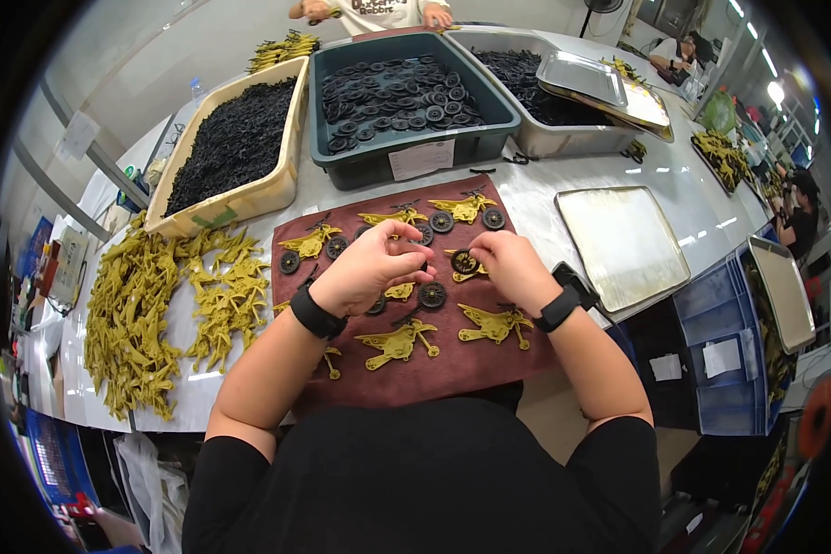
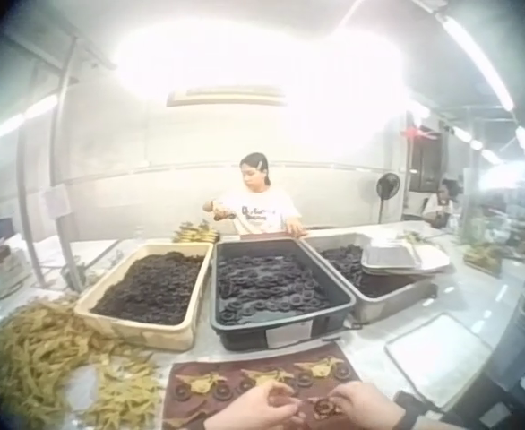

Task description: Assembling small yellow toy motorcycle parts with black wheels and tires.

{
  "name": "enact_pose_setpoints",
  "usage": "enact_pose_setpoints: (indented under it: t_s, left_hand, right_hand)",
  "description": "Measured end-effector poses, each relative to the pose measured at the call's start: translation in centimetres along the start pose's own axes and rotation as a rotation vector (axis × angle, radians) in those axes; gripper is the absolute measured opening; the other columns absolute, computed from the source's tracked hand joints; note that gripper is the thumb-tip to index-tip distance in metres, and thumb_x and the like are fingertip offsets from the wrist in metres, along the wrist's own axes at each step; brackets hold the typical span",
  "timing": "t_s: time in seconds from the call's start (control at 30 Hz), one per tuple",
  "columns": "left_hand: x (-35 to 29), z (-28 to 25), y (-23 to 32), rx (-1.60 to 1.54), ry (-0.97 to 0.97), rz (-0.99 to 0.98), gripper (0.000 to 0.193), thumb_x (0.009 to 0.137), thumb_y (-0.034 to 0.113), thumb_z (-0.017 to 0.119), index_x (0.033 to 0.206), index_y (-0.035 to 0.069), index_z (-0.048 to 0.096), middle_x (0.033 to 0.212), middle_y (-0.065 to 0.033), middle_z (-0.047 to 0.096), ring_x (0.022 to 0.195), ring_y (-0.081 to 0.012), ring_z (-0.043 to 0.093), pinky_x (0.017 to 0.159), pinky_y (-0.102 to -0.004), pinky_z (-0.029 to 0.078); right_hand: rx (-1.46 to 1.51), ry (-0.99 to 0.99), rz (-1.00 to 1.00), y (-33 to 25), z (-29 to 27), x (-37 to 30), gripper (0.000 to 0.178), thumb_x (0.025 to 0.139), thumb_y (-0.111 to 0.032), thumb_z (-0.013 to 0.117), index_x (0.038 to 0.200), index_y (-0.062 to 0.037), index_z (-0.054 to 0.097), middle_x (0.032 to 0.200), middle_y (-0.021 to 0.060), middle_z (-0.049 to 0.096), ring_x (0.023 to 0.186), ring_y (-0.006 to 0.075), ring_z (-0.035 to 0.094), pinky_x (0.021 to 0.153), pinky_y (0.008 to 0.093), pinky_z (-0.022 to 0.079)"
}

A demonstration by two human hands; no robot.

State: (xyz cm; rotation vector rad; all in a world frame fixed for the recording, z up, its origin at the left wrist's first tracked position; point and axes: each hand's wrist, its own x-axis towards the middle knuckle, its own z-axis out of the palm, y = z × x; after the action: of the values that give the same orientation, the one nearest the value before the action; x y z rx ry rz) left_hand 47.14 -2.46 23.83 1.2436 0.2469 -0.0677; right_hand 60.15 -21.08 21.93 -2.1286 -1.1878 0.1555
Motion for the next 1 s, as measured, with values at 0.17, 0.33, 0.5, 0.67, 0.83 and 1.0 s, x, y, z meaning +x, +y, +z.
enact_pose_setpoints:
  t_s: [0.17, 0.33, 0.5, 0.67, 0.83, 1.0]
  left_hand:
    - [-0.3, 0.5, 0.2, -0.013, -0.024, -0.020, 0.033, 0.089, 0.007, 0.057, 0.115, -0.004, 0.039, 0.100, -0.0149, 0.058, 0.089, -0.0217, 0.063, 0.074, -0.0280, 0.056]
    - [-0.8, 0.8, 1.1, 0.046, -0.037, -0.033, 0.031, 0.089, 0.010, 0.058, 0.114, -0.003, 0.043, 0.097, -0.0119, 0.062, 0.089, -0.0179, 0.063, 0.069, -0.0255, 0.056]
    - [0.8, 0.7, -0.8, 0.129, 0.031, 0.239, 0.024, 0.088, 0.011, 0.061, 0.107, 0.000, 0.051, 0.095, -0.0072, 0.065, 0.088, -0.0108, 0.061, 0.068, -0.0239, 0.051]
    - [1.8, 2.9, -0.6, 0.060, 0.001, 0.200, 0.024, 0.088, 0.011, 0.062, 0.107, 0.001, 0.052, 0.096, -0.0066, 0.063, 0.083, -0.0097, 0.060, 0.069, -0.0240, 0.050]
    - [2.5, 3.3, -1.5, 0.512, 0.093, 0.371, 0.031, 0.080, 0.014, 0.069, 0.106, 0.001, 0.055, 0.098, -0.0110, 0.061, 0.087, -0.0201, 0.060, 0.073, -0.0304, 0.050]
    - [2.1, 4.0, -3.7, 1.425, 0.180, 0.394, 0.038, 0.071, 0.019, 0.074, 0.102, 0.004, 0.059, 0.094, -0.0133, 0.060, 0.095, -0.0325, 0.053, 0.082, -0.0408, 0.046]
  right_hand:
    - [-0.138, -0.060, -0.016, 0.9, 2.2, 0.0, 0.015, 0.082, -0.015, 0.061, 0.087, -0.0012, 0.066, 0.083, 0.0176, 0.063, 0.082, 0.0339, 0.060, 0.074, 0.0405, 0.048]
    - [-0.103, 0.110, -0.021, 0.7, 2.2, 0.2, 0.016, 0.084, -0.015, 0.061, 0.090, -0.0015, 0.065, 0.086, 0.0163, 0.062, 0.080, 0.0329, 0.060, 0.072, 0.0373, 0.049]
    - [0.405, -0.014, 0.033, -2.1, 0.3, 0.2, 0.018, 0.089, -0.016, 0.059, 0.099, -0.0008, 0.062, 0.083, 0.0078, 0.063, 0.071, 0.0173, 0.060, 0.064, 0.0279, 0.048]
    - [0.868, -0.158, 0.235, -2.7, -0.8, -0.4, 0.028, 0.091, -0.009, 0.057, 0.116, 0.0026, 0.051, 0.086, 0.0029, 0.061, 0.067, 0.0070, 0.055, 0.061, 0.0200, 0.046]
    - [0.785, 0.018, 0.263, 0.8, -2.8, -1.2, 0.019, 0.088, -0.005, 0.058, 0.106, 0.0011, 0.055, 0.082, 0.0033, 0.063, 0.066, 0.0071, 0.057, 0.058, 0.0200, 0.047]
    - [0.509, 0.011, 0.361, 5.0, -3.9, -2.5, 0.015, 0.087, -0.003, 0.058, 0.101, -0.0002, 0.059, 0.080, 0.0034, 0.062, 0.062, 0.0073, 0.056, 0.055, 0.0210, 0.047]
